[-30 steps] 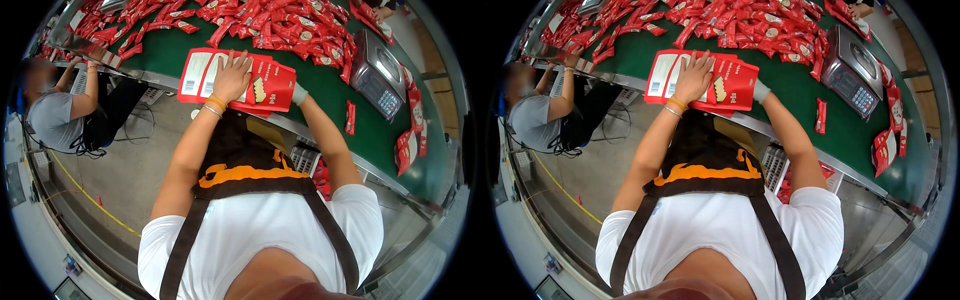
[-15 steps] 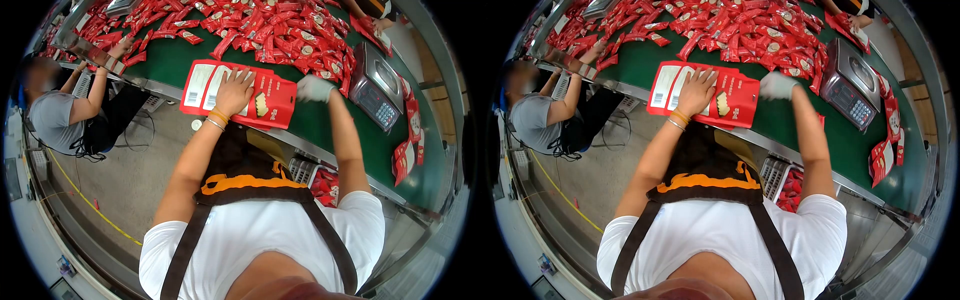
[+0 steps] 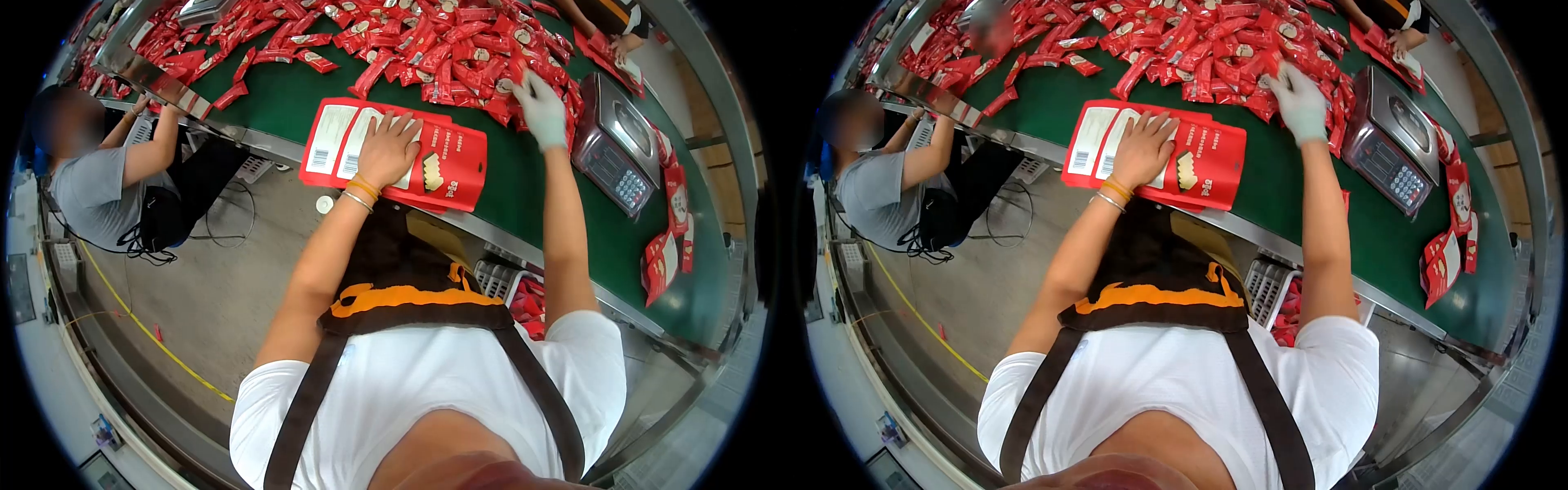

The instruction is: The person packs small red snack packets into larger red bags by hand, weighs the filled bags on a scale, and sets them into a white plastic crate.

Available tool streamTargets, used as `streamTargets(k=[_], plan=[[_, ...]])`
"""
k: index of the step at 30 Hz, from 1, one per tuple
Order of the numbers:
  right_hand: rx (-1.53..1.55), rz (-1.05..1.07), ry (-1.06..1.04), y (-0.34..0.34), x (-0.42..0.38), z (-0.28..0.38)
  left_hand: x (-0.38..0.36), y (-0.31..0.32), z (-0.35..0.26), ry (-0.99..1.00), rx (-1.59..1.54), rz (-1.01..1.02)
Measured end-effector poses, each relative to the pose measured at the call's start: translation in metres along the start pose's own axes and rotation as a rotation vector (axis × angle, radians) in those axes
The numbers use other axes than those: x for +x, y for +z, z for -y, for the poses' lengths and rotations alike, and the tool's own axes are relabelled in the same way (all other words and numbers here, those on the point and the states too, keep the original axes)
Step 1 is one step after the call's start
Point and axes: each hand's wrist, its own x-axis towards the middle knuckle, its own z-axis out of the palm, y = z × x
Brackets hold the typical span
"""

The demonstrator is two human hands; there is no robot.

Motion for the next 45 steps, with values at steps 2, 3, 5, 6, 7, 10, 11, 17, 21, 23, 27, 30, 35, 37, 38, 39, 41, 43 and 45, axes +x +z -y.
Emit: streamTargets(k=[2,3,5,6,7,10,11,17,21,23,27,30,35,37,38,39,41,43,45], plan=[[-0.031,0.004,-0.034,-0.022,-0.051,-0.012,0.0,-0.001,0.0,-0.004,-0.015,0.0],[-0.208,0.198,0.102,-0.037,-0.076,-0.016,0.0,-0.003,-0.001,-0.009,-0.024,-0.006],[-0.099,0.391,0.158,-0.042,-0.123,-0.026,-0.001,-0.001,-0.001,-0.014,-0.03,-0.008],[-0.129,0.467,0.259,-0.038,-0.138,-0.026,-0.001,0.002,0.001,-0.003,-0.033,-0.034],[-0.096,0.536,0.264,-0.033,-0.144,-0.019,-0.001,0.003,0.001,0.008,-0.035,-0.064],[0.014,0.722,0.359,-0.004,-0.126,0.016,0.0,0.001,0.001,0.0,-0.037,-0.029],[0.172,0.734,0.437,0.014,-0.118,0.012,0.0,0.003,0.0,0.001,-0.028,-0.039],[0.739,0.712,0.151,0.148,-0.113,-0.038,-0.002,-0.006,0.001,-0.017,0.08,0.035],[0.63,0.969,0.181,0.128,-0.12,-0.038,-0.003,-0.011,-0.001,-0.056,0.025,0.091],[0.595,1.005,0.189,0.121,-0.121,-0.039,-0.004,-0.01,-0.001,-0.042,0.017,0.079],[0.584,0.868,0.182,0.144,-0.113,-0.045,-0.006,-0.013,-0.008,-0.041,0.036,0.054],[0.601,0.748,0.158,0.165,-0.108,-0.047,-0.003,-0.018,-0.015,-0.027,0.039,0.037],[0.621,0.723,0.144,0.178,-0.099,-0.043,0.0,-0.015,-0.017,-0.027,0.043,0.058],[0.629,0.736,0.143,0.176,-0.096,-0.041,0.002,-0.003,-0.018,0.03,0.051,0.007],[0.639,0.744,0.144,0.175,-0.094,-0.041,0.013,0.006,-0.017,0.033,0.06,-0.004],[0.646,0.751,0.144,0.172,-0.093,-0.042,0.029,0.007,-0.018,-0.005,-0.026,0.175],[0.662,0.761,0.153,0.167,-0.093,-0.046,0.06,0.012,-0.02,-0.025,-0.117,0.343],[0.702,0.765,0.165,0.162,-0.095,-0.051,0.088,0.019,-0.021,-0.076,-0.027,0.543],[0.797,0.769,0.194,0.155,-0.097,-0.061,0.105,0.019,-0.026,-0.037,0.046,0.651]])
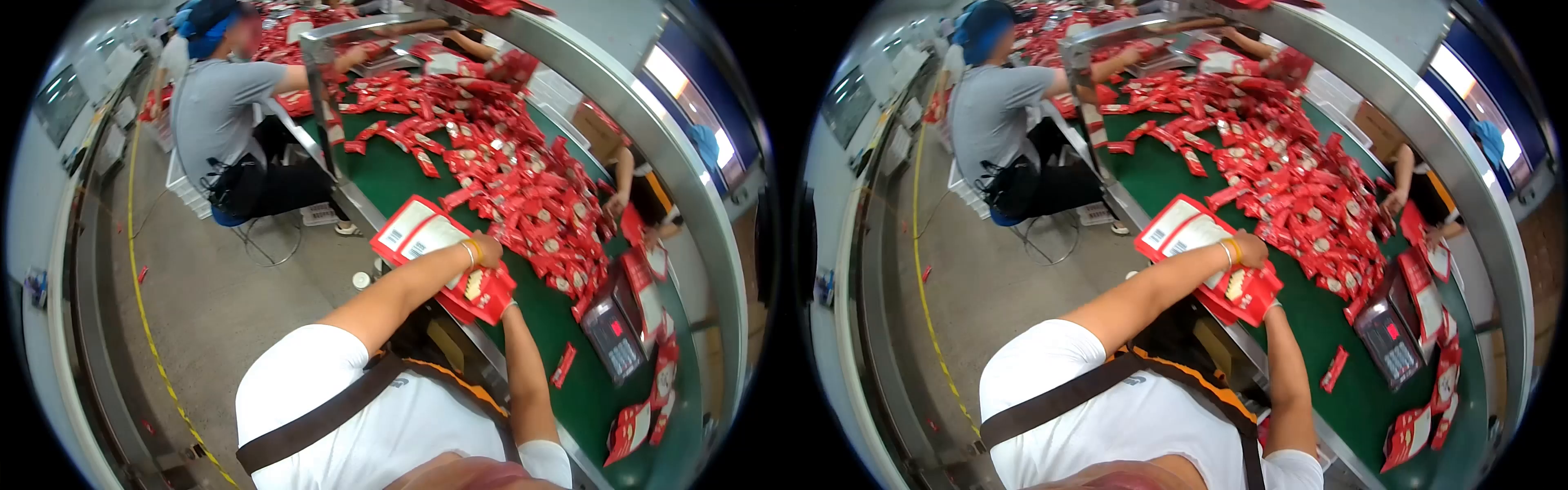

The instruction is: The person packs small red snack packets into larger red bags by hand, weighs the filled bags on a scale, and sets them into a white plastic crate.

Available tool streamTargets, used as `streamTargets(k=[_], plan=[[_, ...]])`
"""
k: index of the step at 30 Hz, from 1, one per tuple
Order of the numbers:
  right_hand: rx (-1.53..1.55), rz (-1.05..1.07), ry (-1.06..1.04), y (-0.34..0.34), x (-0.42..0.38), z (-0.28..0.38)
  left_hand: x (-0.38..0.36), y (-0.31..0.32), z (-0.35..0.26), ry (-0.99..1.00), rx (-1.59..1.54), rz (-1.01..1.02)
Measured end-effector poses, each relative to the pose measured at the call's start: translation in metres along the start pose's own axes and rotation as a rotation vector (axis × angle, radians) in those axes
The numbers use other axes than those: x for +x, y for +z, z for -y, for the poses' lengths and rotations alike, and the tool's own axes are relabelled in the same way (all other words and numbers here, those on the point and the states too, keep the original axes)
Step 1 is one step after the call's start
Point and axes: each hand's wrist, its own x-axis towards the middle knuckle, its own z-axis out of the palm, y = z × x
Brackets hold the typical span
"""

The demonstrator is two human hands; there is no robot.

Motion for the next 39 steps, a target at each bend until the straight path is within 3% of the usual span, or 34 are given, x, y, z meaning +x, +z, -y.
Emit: streamTargets(k=[3,5,7,9,10,11,14,17,18,19,20,22,25,27,28,29,31,34,37,39], plan=[[0.162,-0.122,-0.054,-0.028,-0.033,-0.002,0.007,0.005,-0.003,0.001,-0.079,-0.063],[-0.239,-0.6,-0.107,-0.018,-0.071,0.059,-0.004,0.009,-0.004,-0.004,-0.087,-0.263],[0.253,-0.681,-0.056,0.005,-0.095,0.097,-0.02,0.002,-0.015,0.053,-0.085,-0.376],[0.135,-0.306,-0.102,0.011,-0.101,0.11,-0.034,-0.005,-0.04,0.165,-0.152,-0.559],[0.014,-0.276,-0.021,0.021,-0.108,0.127,-0.042,-0.009,-0.058,0.208,-0.155,-0.525],[-0.107,-0.236,0.057,0.027,-0.112,0.141,-0.051,-0.016,-0.074,0.282,-0.197,-0.624],[-0.061,-0.487,-0.108,0.023,-0.114,0.118,-0.067,-0.024,-0.098,0.433,-0.329,-0.825],[-0.093,-0.603,0.029,0.011,-0.137,0.121,-0.09,-0.029,-0.103,0.559,-0.47,-1.025],[-0.11,-0.677,-0.2,0.006,-0.142,0.116,-0.101,-0.025,-0.101,0.56,-0.47,-1.02],[-0.02,-0.684,0.035,-0.003,-0.157,0.131,-0.11,-0.02,-0.097,0.559,-0.47,-1.019],[0.059,-0.783,0.04,-0.012,-0.169,0.143,-0.114,-0.009,-0.09,0.543,-0.462,-0.969],[0.089,-1.026,-0.21,-0.051,-0.179,0.138,-0.123,0.017,-0.076,0.454,-0.455,-0.845],[0.319,-1.235,-0.51,-0.124,-0.192,0.146,-0.122,0.057,-0.059,0.339,-0.36,-0.819],[0.602,-1.363,-0.506,-0.175,-0.191,0.146,-0.114,0.084,-0.05,0.297,-0.347,-0.809],[0.434,-1.491,-0.199,-0.216,-0.2,0.138,-0.109,0.098,-0.046,0.241,-0.288,-0.777],[0.533,-1.549,-0.341,-0.23,-0.194,0.139,-0.106,0.105,-0.045,0.187,-0.233,-0.744],[0.624,-1.466,-0.368,-0.301,-0.199,0.1,-0.107,0.105,-0.049,0.188,-0.216,-0.748],[0.723,-1.282,-0.398,-0.261,-0.205,0.146,-0.111,0.102,-0.051,0.173,-0.223,-0.758],[0.613,-1.51,-0.239,-0.229,-0.217,0.147,-0.11,0.104,-0.046,0.16,-0.268,-0.775],[0.543,-1.567,-0.144,-0.237,-0.247,0.092,-0.108,0.105,-0.046,0.178,-0.272,-0.794]])
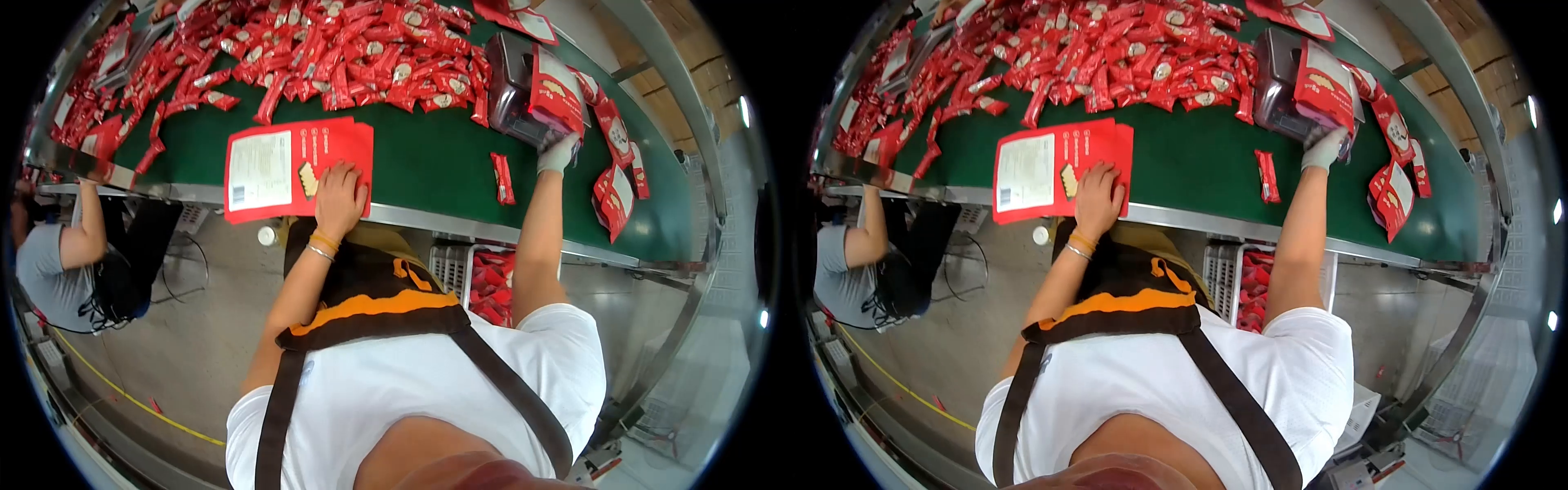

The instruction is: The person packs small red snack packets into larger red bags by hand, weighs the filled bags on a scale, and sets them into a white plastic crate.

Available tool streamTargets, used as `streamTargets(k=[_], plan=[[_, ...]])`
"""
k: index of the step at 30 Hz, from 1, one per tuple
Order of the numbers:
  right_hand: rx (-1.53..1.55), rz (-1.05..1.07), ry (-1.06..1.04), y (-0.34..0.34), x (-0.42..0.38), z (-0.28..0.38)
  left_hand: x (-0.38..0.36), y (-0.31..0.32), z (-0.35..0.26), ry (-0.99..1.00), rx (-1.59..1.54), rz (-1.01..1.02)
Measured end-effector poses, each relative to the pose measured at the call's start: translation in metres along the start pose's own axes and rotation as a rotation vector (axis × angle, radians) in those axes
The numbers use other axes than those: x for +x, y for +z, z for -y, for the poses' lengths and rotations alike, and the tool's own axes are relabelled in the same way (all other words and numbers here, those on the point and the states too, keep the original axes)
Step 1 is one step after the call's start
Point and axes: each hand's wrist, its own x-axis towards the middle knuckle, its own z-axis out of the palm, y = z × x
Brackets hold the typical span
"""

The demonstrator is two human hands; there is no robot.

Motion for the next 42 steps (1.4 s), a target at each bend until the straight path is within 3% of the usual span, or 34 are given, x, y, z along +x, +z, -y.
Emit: streamTargets(k=[4,6,10,14,17,24,26,40,42], plan=[[-0.149,-0.167,-0.015,-0.077,-0.049,-0.031,0.0,0.001,-0.001,-0.008,-0.005,-0.029],[-0.159,-0.108,-0.187,-0.118,-0.055,-0.054,0.0,0.003,-0.001,-0.007,-0.014,-0.027],[-0.255,-0.09,-0.199,-0.114,-0.087,-0.057,-0.001,0.004,0.003,-0.005,-0.017,-0.03],[-0.547,-0.124,-0.316,-0.101,-0.093,-0.062,-0.004,0.007,0.009,-0.055,-0.044,-0.063],[-0.588,-0.125,-0.3,-0.098,-0.093,-0.06,-0.007,0.014,0.013,-0.001,-0.053,-0.161],[-0.644,-0.202,-0.269,-0.096,-0.074,-0.06,-0.006,0.009,0.011,-0.038,-0.076,-0.136],[-0.558,-0.194,-0.111,-0.094,-0.072,-0.054,-0.006,0.009,0.011,-0.035,-0.084,-0.131],[-0.648,-0.23,-0.018,-0.093,-0.055,-0.045,-0.005,0.013,0.012,-0.014,-0.09,-0.178],[-0.426,-0.133,0.131,-0.087,-0.051,-0.036,-0.005,0.012,0.012,-0.013,-0.09,-0.174]])
